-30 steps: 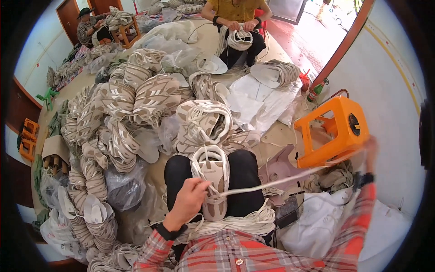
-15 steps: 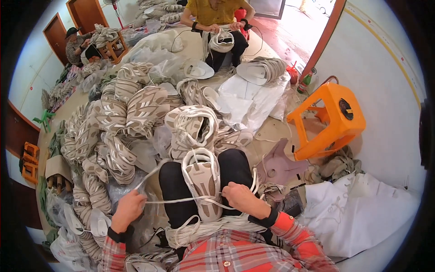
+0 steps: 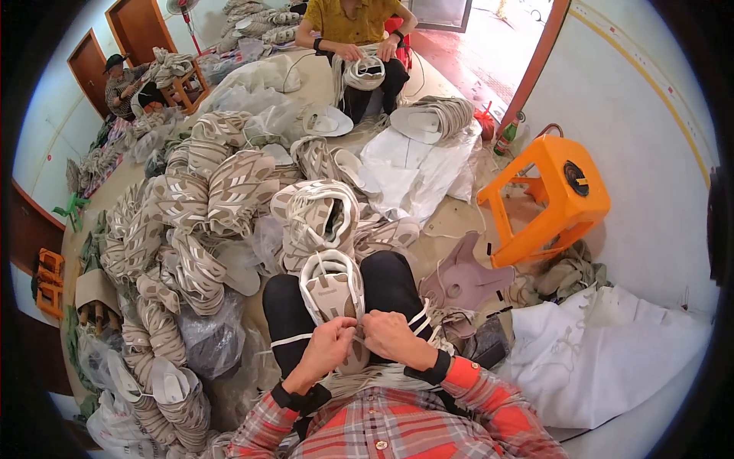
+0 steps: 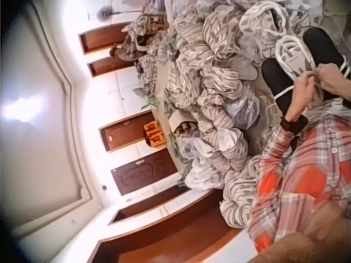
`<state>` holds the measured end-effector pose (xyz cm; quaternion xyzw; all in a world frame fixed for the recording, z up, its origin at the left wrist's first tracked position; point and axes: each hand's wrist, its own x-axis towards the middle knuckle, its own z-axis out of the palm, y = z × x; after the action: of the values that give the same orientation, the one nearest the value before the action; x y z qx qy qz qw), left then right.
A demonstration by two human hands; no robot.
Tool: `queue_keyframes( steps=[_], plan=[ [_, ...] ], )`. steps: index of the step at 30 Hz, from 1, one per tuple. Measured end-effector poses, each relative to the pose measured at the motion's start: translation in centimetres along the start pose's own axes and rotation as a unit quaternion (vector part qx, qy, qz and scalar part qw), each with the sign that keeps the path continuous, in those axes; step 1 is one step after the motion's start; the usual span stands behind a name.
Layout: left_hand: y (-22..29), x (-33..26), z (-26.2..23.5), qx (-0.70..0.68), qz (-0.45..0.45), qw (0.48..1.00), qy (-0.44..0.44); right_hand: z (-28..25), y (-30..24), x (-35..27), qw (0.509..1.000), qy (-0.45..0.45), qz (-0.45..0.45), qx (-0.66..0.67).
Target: The person is lacing several pairs of white and tan sneakers from a large pile.
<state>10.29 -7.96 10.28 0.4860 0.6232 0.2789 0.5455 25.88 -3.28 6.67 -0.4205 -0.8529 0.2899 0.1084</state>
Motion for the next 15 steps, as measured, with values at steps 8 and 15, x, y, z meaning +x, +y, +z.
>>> queue_keyframes(
  steps=[8,15],
  plan=[
    [-0.8,0.4,-1.0,-0.175,-0.073,0.977,-0.099,1.4,0.2,-0.9,0.997,0.039,0.051,0.030],
    [0.4,1.3,-1.5,0.213,0.061,0.973,-0.067,1.7,1.9,-1.5,0.987,0.045,-0.034,0.147]
  ],
)
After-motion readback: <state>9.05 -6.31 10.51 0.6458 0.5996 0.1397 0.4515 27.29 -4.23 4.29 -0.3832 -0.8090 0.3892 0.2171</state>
